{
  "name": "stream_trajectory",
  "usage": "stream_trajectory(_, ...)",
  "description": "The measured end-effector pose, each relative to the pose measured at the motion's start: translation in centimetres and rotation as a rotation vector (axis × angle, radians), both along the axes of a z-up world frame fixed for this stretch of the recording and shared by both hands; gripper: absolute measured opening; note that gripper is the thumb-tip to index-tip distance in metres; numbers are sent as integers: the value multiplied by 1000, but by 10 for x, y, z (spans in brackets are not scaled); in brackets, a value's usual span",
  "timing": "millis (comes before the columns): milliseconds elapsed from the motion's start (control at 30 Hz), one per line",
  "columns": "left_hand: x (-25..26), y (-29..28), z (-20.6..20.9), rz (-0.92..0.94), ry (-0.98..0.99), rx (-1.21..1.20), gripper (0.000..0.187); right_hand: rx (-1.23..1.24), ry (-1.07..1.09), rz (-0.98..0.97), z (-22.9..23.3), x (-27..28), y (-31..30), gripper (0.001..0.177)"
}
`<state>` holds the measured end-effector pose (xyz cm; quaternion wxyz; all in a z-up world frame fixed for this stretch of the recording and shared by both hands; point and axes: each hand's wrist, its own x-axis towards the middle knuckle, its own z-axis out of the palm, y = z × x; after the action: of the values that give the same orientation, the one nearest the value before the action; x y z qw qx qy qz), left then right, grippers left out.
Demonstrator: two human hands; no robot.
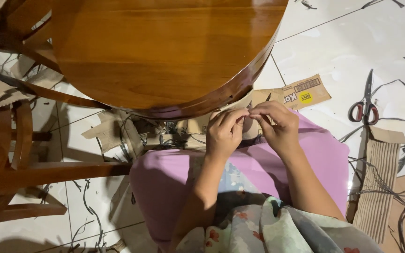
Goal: Wrapping wooden furniture legs with cardboard and securing them with wire ties for protection.
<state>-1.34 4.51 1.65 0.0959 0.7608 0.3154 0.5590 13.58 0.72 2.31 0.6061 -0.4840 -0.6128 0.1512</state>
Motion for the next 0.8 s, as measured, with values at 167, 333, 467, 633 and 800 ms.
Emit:
stream_trajectory(167,4,-2,-4,43,-95,-41,15,-21,28,-9,-10,-1,2,9)
stream_trajectory(333,8,-7,1,81,-159,-65,15,-43,90,-21,-23,-8,0,13)
stream_trajectory(467,8,-10,3,108,-108,-12,15,-98,255,-29,-28,-17,-2,14)
stream_trajectory(633,9,-19,2,167,-14,82,19,-87,224,-25,-27,-14,-6,7)
stream_trajectory(800,17,-25,-2,172,26,126,33,-449,637,-84,-16,-28,-7,8)
